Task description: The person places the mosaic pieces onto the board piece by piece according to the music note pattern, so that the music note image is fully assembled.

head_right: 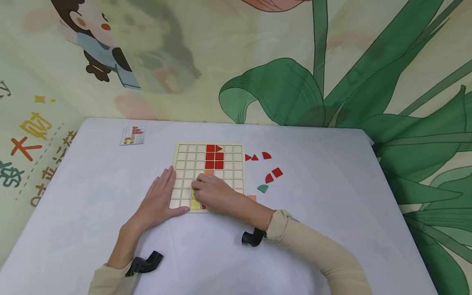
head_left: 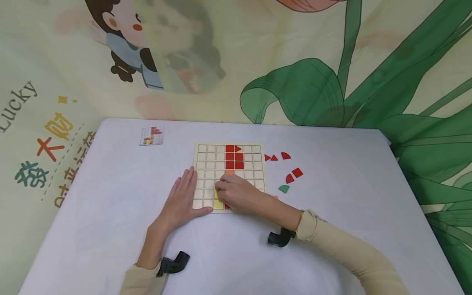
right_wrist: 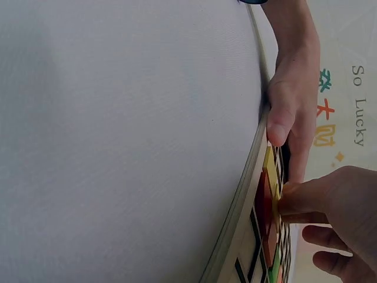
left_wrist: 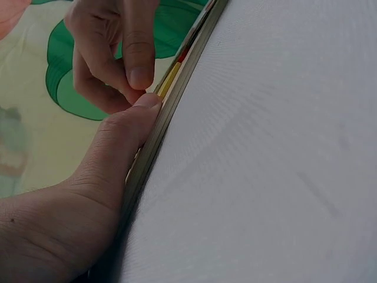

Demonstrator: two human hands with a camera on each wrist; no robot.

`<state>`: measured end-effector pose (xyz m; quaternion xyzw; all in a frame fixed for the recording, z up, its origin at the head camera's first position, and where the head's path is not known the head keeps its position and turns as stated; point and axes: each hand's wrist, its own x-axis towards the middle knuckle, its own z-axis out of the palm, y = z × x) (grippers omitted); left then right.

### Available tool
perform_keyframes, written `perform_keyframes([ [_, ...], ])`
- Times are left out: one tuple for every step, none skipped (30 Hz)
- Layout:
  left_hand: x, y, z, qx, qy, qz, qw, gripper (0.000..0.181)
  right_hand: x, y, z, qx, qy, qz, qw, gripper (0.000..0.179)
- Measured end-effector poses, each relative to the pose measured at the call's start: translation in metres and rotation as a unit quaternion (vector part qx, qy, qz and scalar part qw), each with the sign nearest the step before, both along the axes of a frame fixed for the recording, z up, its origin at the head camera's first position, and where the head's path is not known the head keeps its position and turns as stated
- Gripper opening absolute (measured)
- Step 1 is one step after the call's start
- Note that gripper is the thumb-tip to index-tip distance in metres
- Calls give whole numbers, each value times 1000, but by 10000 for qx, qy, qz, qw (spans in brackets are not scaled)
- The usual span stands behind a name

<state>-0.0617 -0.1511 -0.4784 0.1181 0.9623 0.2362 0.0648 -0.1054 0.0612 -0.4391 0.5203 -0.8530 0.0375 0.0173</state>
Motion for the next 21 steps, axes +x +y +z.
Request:
perform_keyframes([
  [0, 0, 0, 2, 3, -7, 10000, 118, 0, 1, 0, -7, -47, -32, 10000, 12],
  [0, 1, 0, 11, -7, -5, 10000, 118, 1, 2, -1, -7, -76, -61, 10000, 12],
  [0, 1, 0, 13, -15, 1, 10000, 118, 2, 3, -1, 11, -70, -105, 9999, 13],
  [0, 1, 0, 7, -20, 8, 10000, 118, 3, 4, -2, 2, -35, -153, 9999, 14],
  [0, 1, 0, 1, -21, 16, 10000, 118, 5, 6, -2, -18, 37, -198, 9998, 16],
  [1, 1, 1, -6, -20, 25, 10000, 118, 8, 9, -3, -75, 101, -254, 9996, 18],
  [0, 1, 1, 4, -9, 33, 10000, 118, 12, 12, -4, -160, 183, -313, 9992, 20],
  [0, 2, 1, 14, -15, 41, 10000, 117, 16, 15, -4, -239, 264, -381, 9986, 23],
  [0, 2, 0, 20, -9, 44, 10000, 117, 20, 20, -3, -338, 318, -449, 9979, 26],
  [0, 2, 0, 30, -6, 51, 10000, 117, 24, 25, -2, -480, 349, -511, 9969, 28],
  [0, 3, 0, 42, -10, 58, 10000, 118, 28, 32, -1, -597, 350, -584, 9959, 30],
  [0, 3, -1, 40, -10, 58, 10000, 118, 31, 39, 1, -694, 330, -673, 9948, 30],
  [0, 4, -1, 42, -23, 52, 10000, 118, 33, 49, 3, -747, 337, -761, 9937, 30],
  [0, 4, -1, 37, -38, 48, 10000, 118, 35, 59, 5, -760, 338, -864, 9928, 31],
  [0, 4, -2, 36, -42, 43, 10000, 118, 34, 70, 8, -774, 340, -971, 9917, 32],
  [0, 4, -2, 52, -48, 48, 10000, 118, 33, 82, 9, -766, 370, -1090, 9904, 32],
  [0, 4, -2, 65, -47, 55, 10000, 118, 31, 95, 11, -728, 402, -1226, 9890, 32],
  [0, 4, -1, 82, -43, 60, 9999, 118, 27, 107, 12, -687, 445, -1367, 9872, 31],
  [0, 4, -1, 93, -39, 63, 9999, 118, 23, 119, 12, -657, 492, -1510, 9851, 32],
  [0, 4, -1, 106, -29, 66, 9999, 118, 19, 131, 12, -639, 531, -1646, 9828, 33],
  [0, 4, -1, 111, -16, 68, 9999, 118, 15, 142, 11, -621, 585, -1754, 9808, 33],
])
